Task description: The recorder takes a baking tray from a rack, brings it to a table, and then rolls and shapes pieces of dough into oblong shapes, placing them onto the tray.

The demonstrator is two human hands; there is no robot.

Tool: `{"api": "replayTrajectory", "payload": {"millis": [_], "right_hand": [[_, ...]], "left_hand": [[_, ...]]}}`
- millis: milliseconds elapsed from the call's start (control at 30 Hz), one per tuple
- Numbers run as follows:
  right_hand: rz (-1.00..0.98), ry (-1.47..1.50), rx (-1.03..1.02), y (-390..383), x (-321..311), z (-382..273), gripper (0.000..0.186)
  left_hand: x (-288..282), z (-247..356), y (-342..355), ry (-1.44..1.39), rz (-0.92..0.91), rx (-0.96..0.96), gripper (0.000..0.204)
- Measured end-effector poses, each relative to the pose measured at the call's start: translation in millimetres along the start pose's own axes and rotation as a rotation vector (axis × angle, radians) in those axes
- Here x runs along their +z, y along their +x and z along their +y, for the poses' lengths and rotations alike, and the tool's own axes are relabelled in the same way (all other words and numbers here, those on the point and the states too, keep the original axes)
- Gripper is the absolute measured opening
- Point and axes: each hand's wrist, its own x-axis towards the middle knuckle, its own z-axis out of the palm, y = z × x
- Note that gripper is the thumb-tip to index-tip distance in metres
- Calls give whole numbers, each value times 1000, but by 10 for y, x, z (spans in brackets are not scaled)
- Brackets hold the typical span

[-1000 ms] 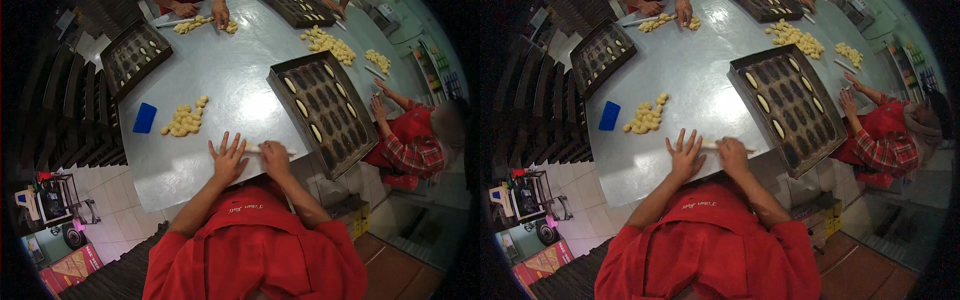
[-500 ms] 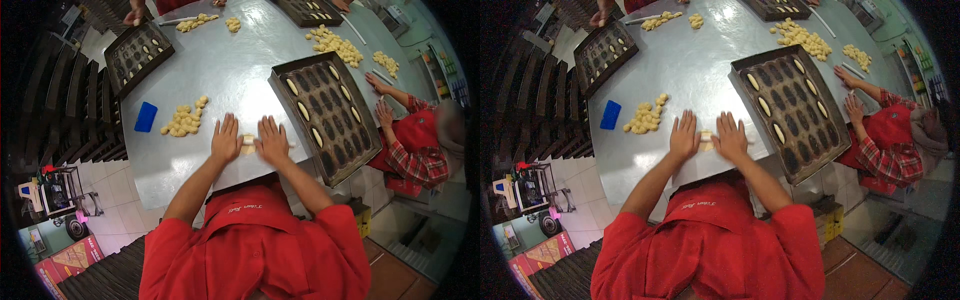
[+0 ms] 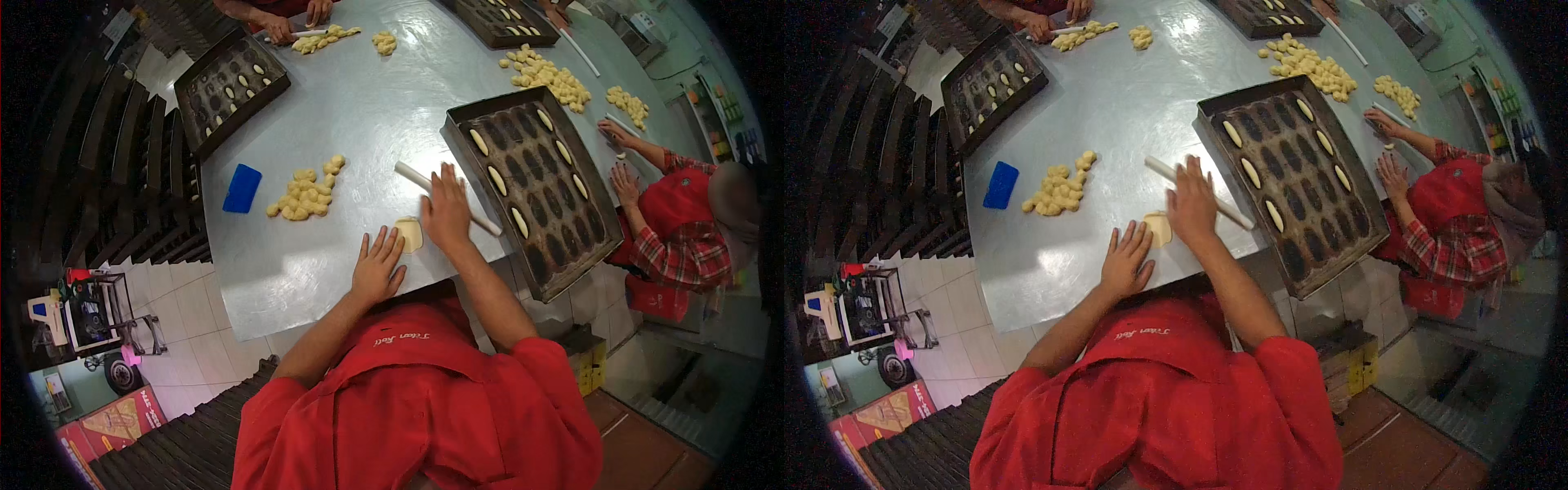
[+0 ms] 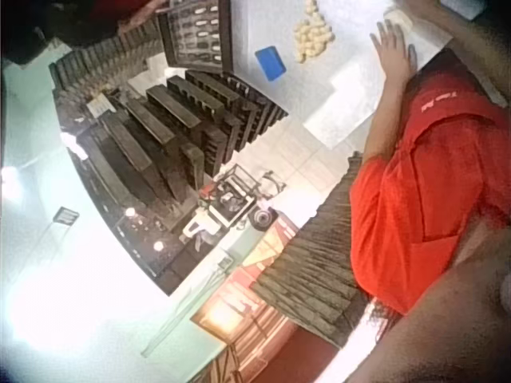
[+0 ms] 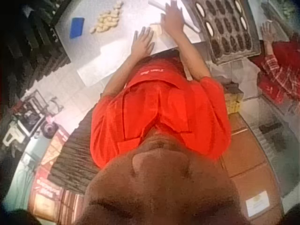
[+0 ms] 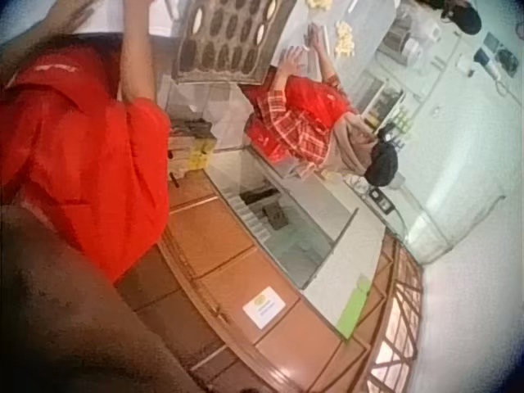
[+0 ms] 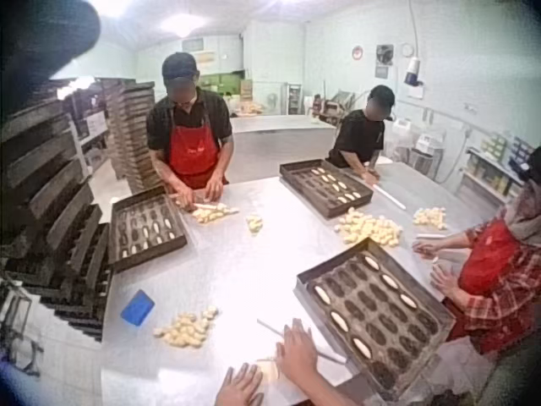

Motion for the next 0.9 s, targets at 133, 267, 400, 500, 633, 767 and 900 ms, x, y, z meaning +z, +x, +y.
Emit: {"api": "replayTrajectory", "payload": {"millis": [133, 267, 400, 500, 633, 767, 900], "right_hand": [[-47, 24, -102, 334, 382, -367, 57], [-116, -53, -110, 420, 810, -236, 54], [-340, 684, 114, 529, 606, 124, 42], [-385, 381, -69, 170, 403, 233, 44], [-367, 120, -309, -512, 27, 63, 50], [-251, 414, -172, -943, -136, 120, 46], [-124, 519, 93, -473, -174, -110, 38]], "left_hand": [[2, 28, -27, -19, 44, 8, 58], [51, -53, -27, -107, 129, -17, 53], [123, -117, 27, -305, 178, -143, 56], [72, -81, 358, -163, 242, -186, 59], [52, -71, 302, 30, -31, -103, 72], [-127, 14, -207, -139, -137, 80, 71], [-180, -81, -355, -371, 23, 24, 63]]}}
